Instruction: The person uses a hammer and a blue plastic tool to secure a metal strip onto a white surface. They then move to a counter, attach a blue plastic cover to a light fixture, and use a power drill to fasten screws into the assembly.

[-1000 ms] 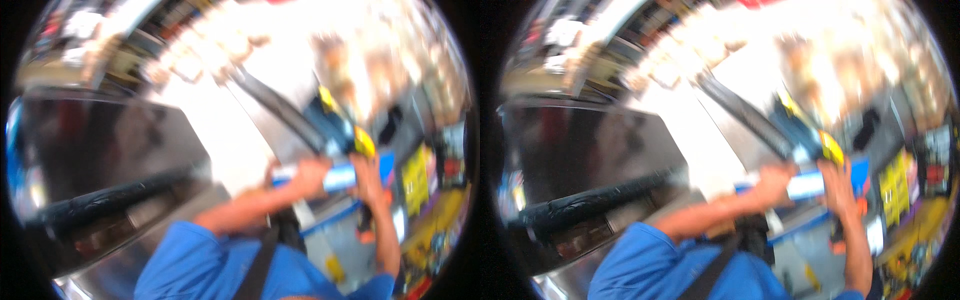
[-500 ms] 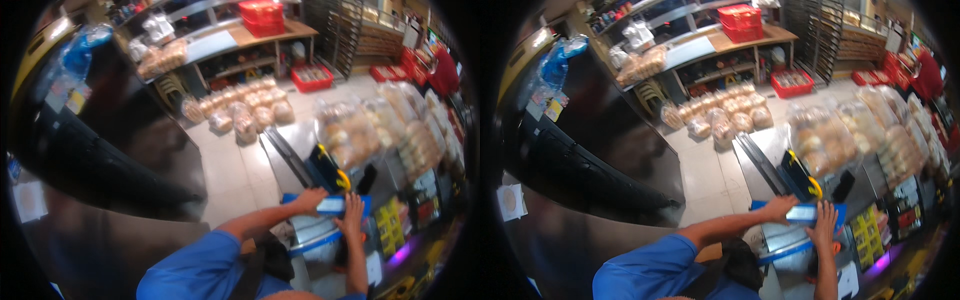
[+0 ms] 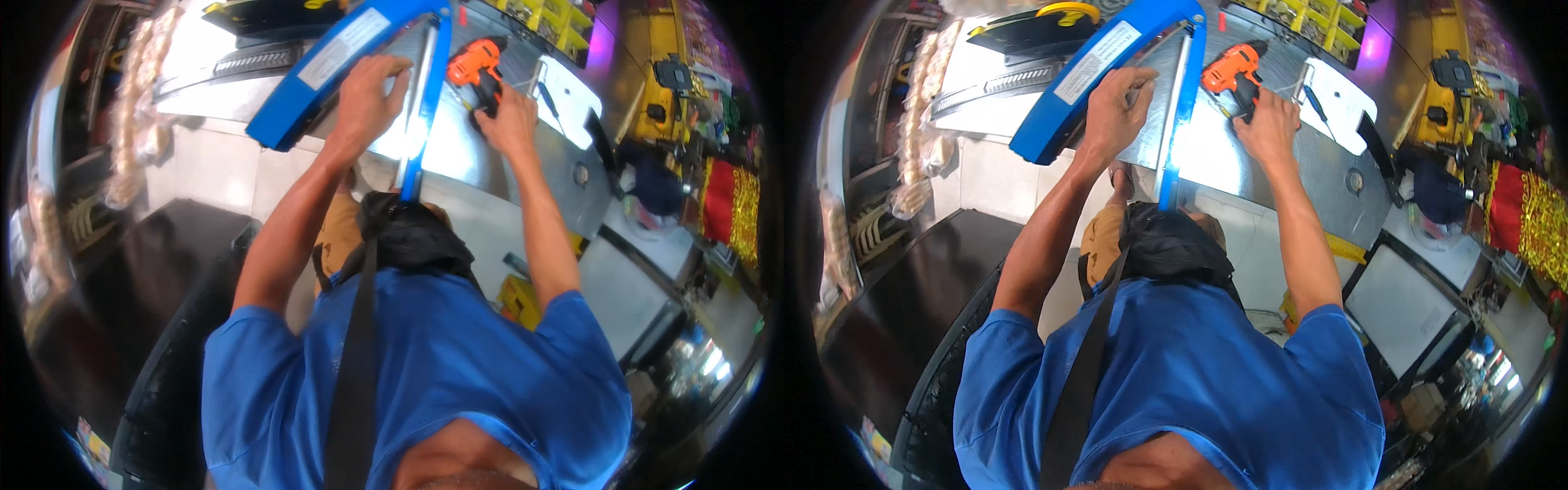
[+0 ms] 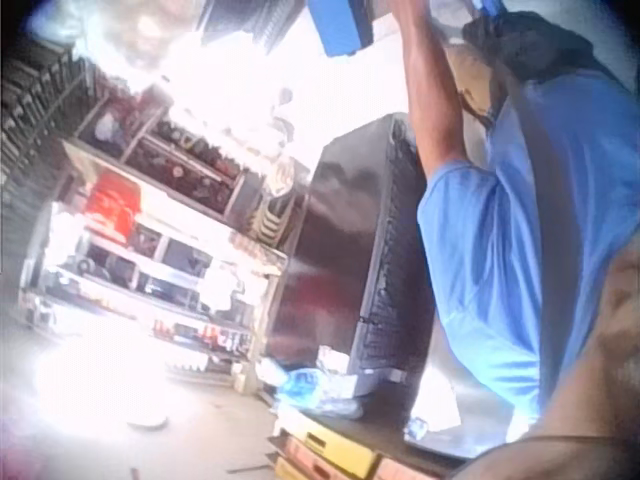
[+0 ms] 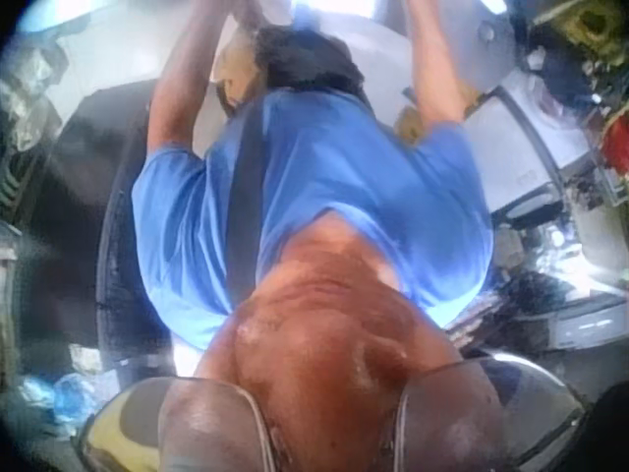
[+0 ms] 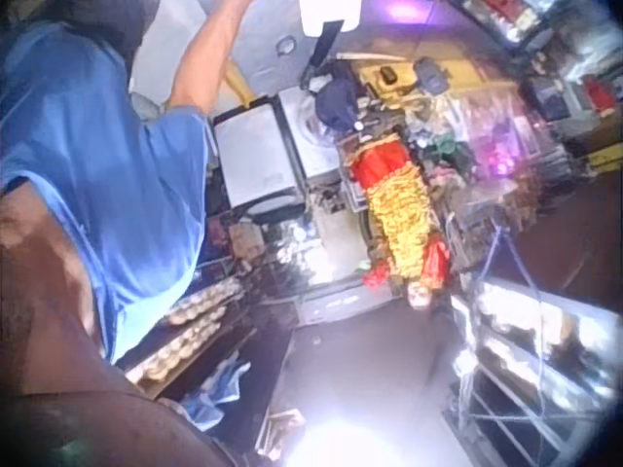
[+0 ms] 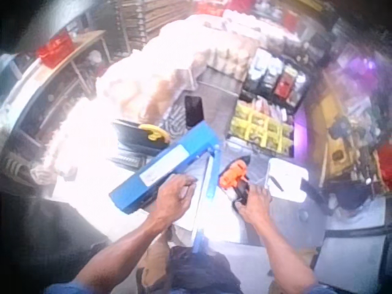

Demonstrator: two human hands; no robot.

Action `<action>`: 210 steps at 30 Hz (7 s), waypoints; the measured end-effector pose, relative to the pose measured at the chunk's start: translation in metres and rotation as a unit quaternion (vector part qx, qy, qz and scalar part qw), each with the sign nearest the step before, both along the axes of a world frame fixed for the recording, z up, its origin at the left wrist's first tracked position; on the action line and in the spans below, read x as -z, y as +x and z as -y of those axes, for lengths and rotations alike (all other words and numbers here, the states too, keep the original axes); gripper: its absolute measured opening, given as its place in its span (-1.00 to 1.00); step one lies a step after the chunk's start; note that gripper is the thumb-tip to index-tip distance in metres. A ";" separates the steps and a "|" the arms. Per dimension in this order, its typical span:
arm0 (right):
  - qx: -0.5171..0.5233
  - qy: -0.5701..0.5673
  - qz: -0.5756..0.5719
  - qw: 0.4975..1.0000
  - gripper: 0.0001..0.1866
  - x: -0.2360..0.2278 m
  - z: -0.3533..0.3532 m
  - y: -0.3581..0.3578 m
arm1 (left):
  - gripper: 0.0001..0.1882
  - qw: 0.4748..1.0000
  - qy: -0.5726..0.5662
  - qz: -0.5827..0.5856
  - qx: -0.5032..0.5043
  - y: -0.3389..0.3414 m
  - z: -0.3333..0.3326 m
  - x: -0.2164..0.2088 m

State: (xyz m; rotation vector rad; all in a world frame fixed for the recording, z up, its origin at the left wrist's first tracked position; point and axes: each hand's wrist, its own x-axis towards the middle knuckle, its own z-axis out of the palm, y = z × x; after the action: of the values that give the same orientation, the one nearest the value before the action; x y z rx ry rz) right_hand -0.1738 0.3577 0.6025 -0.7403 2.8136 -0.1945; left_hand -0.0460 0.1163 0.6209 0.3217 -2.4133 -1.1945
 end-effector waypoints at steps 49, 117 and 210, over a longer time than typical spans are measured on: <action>0.104 -0.460 0.210 0.856 -0.45 -0.128 -0.019 0.082 | -0.76 0.690 0.723 -0.021 -0.039 0.000 -0.040 -0.006; -0.015 -0.274 0.185 0.944 -0.76 -0.125 0.135 0.050 | -0.85 0.248 0.912 -0.274 -0.179 -0.036 0.020 0.005; -0.114 -0.003 0.267 0.957 -0.63 -0.199 0.248 -0.004 | -0.33 0.956 -0.016 0.292 -0.024 0.008 0.113 0.003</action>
State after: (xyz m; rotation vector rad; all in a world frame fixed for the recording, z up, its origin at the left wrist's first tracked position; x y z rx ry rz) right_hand -0.1782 0.1100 0.8017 -0.8553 2.2028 -0.3099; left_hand -0.0384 0.0031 0.6182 0.8184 -2.8884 -1.1551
